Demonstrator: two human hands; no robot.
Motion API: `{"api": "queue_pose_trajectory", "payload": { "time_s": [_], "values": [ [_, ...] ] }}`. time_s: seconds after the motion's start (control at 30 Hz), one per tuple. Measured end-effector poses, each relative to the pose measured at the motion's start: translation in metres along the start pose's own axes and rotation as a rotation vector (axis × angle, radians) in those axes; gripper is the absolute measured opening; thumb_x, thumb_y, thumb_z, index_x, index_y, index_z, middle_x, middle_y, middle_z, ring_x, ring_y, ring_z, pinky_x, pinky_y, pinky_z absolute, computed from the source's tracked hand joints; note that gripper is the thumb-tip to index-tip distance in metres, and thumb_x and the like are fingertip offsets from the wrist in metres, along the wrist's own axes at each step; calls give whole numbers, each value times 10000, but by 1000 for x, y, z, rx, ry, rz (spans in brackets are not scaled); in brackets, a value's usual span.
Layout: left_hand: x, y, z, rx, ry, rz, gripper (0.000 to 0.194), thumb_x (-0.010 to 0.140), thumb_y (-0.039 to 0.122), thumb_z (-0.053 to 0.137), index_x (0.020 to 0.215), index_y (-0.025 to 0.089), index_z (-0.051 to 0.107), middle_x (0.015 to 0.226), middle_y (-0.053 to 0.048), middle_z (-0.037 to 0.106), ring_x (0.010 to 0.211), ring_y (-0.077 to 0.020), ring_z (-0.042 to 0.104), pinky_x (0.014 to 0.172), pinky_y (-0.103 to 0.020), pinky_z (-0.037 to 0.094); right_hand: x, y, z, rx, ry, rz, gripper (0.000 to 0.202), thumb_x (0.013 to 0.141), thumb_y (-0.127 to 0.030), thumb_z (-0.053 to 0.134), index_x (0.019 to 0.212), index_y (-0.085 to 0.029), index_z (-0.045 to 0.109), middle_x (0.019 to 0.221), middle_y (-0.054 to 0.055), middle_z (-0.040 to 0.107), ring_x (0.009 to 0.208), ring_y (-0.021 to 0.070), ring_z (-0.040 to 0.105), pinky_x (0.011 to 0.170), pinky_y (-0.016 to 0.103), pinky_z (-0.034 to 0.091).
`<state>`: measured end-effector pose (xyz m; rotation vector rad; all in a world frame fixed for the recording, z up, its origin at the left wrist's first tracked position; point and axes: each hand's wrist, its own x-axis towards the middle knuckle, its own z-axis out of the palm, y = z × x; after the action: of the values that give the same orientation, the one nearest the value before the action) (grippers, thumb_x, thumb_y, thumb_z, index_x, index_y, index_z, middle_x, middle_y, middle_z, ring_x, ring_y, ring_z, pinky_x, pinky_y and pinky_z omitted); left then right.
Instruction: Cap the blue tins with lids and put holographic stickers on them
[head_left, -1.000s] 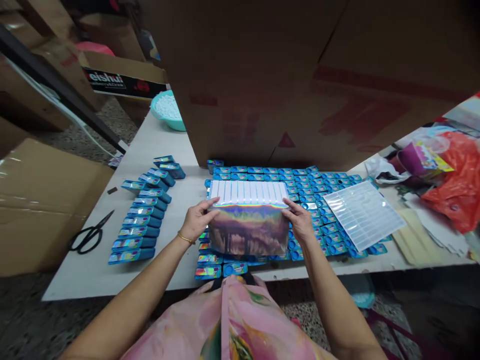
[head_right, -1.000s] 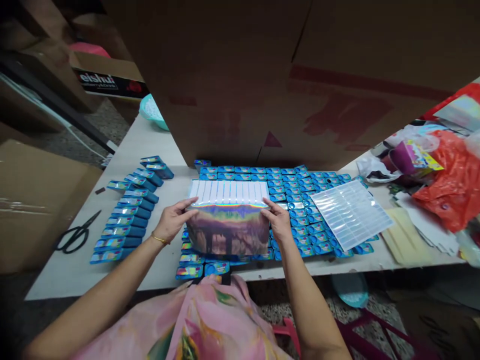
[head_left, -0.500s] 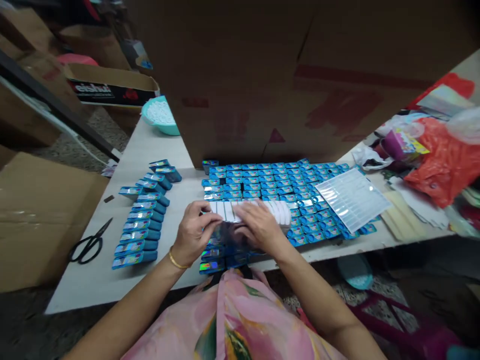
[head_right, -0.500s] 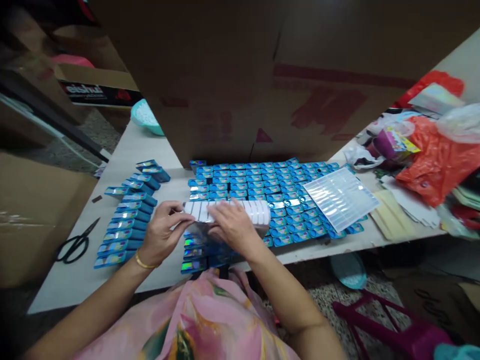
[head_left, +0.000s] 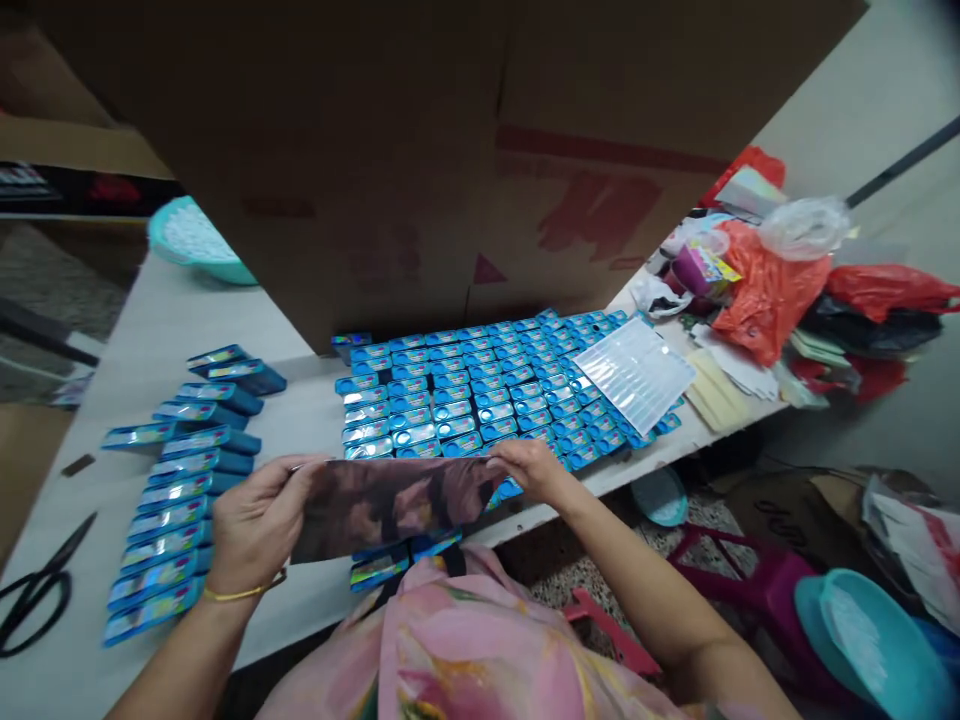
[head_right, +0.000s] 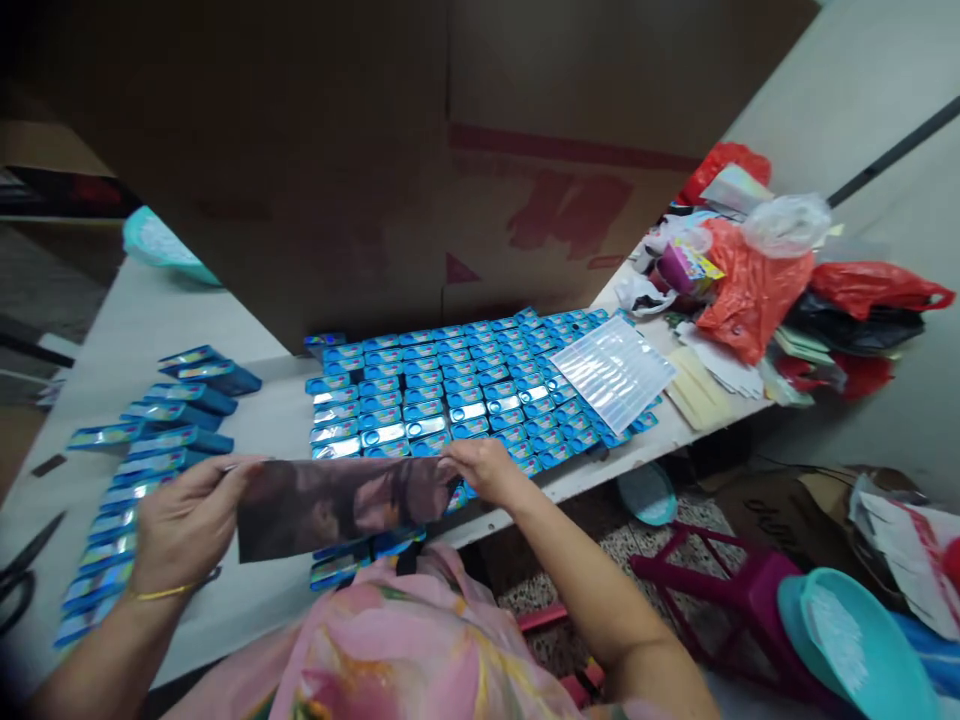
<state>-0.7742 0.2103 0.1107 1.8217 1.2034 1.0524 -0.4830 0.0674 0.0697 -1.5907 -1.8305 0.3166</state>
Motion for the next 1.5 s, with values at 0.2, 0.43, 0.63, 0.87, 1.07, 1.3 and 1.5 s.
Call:
{"api": "queue_pose_trajectory", "payload": {
  "time_s": [0.2,0.43,0.63,0.87,1.07,1.3,1.5],
  "values": [
    [8,-10,52,-553,-134,-419,273,627,392,670,718,138,628,596,6,592,536,-106,531,492,-210,428,30,43,-46,150,-28,190,238,800,-409,516,745,-232,665,691,-1,658,646,139,586,617,231,413],
    [8,-30,141,-769,-268,-726,297,608,371,701,762,126,638,708,-47,649,632,-134,597,585,-260,479,106,109,-58,-485,-83,198,161,777,-329,566,774,-217,682,797,85,644,800,228,529,709,329,351],
    [8,-52,164,-921,-189,-839,186,686,250,645,821,126,611,747,-62,657,676,-138,624,671,-296,495,117,66,60,-411,-226,-268,285,829,-284,497,1096,-229,581,1058,106,567,912,234,466,750,367,368],
    [5,-60,161,-1039,-135,-881,97,714,191,612,774,118,592,746,-69,647,694,-137,624,693,-292,503,92,68,106,-287,-274,-430,336,872,-190,401,1197,-190,487,1119,111,547,1000,202,468,804,353,413],
    [8,-86,163,-745,-116,-743,161,729,296,577,760,141,602,697,-49,619,688,-162,602,662,-310,487,85,52,91,8,-215,-333,209,858,-217,436,989,-221,599,1079,83,582,1023,181,501,863,363,412],
    [17,-87,136,-192,-7,-234,194,658,265,638,840,206,671,918,-55,591,909,-197,529,854,-313,390,125,18,51,345,-144,-53,160,841,-238,449,835,-195,602,906,50,586,898,151,539,764,286,435],
    [39,-61,107,-314,-101,-207,347,666,309,641,989,181,661,860,-32,640,781,-163,555,729,-271,423,161,18,81,357,-292,-50,177,803,-270,504,855,-202,659,872,38,592,821,143,539,745,275,417]
  ]
}}
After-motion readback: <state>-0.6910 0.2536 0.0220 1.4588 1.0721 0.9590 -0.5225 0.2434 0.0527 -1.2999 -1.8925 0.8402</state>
